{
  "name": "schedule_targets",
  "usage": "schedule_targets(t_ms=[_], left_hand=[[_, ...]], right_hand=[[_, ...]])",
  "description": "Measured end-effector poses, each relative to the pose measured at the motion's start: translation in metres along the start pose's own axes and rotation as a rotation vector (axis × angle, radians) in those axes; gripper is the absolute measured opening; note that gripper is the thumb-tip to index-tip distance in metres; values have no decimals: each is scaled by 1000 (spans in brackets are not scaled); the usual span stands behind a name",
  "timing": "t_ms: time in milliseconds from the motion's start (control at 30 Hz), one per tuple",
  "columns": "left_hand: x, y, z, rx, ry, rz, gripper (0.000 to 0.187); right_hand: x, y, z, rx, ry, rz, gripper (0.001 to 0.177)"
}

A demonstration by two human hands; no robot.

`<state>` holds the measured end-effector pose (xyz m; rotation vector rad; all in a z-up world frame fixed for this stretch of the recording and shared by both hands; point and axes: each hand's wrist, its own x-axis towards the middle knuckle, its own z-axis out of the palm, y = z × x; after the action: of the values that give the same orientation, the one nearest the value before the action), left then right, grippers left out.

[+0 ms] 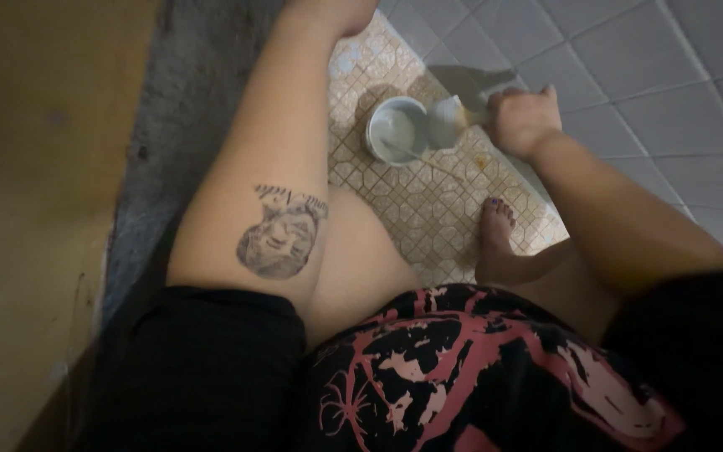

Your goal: The person applies a white substance to wall tiles and an adjacent wall corner using a brush and a small container.

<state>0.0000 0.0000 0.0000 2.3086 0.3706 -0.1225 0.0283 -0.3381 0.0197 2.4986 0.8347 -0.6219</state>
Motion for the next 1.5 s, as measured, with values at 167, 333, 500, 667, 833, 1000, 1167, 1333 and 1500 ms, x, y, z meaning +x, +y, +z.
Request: schedule_targets(t_ms=[167, 333, 500, 667, 833, 1000, 1167, 1333, 1500], left_hand=[[8, -11, -25, -94, 201, -1, 48], [-10, -15, -49, -149, 90, -173, 42], [-28, -11, -67, -184, 26, -162, 47], [-34, -11, -74, -220, -9, -195, 46], [-29, -21, -62, -125, 14, -212, 43], [-36, -26, -65, -145, 14, -195, 35], [-44, -12, -58, -100, -67, -249, 32], [-53, 2, -53, -112, -128, -187, 42], [-51, 2, -62, -30, -225, -228, 35]], right_hand=[[18, 8, 26, 484, 99, -11, 48], [30, -38, 50, 1544, -38, 246, 21], [37, -71, 45, 2018, -82, 395, 18], [41, -92, 16, 2195, -64, 176, 26], [61, -103, -16, 2129, -80, 77, 22], [103, -113, -16, 1829, 53, 132, 15], [174, -121, 1, 1527, 297, 100, 21], [258, -142, 1, 1499, 190, 232, 25], [321, -165, 9, 1575, 73, 283, 26]])
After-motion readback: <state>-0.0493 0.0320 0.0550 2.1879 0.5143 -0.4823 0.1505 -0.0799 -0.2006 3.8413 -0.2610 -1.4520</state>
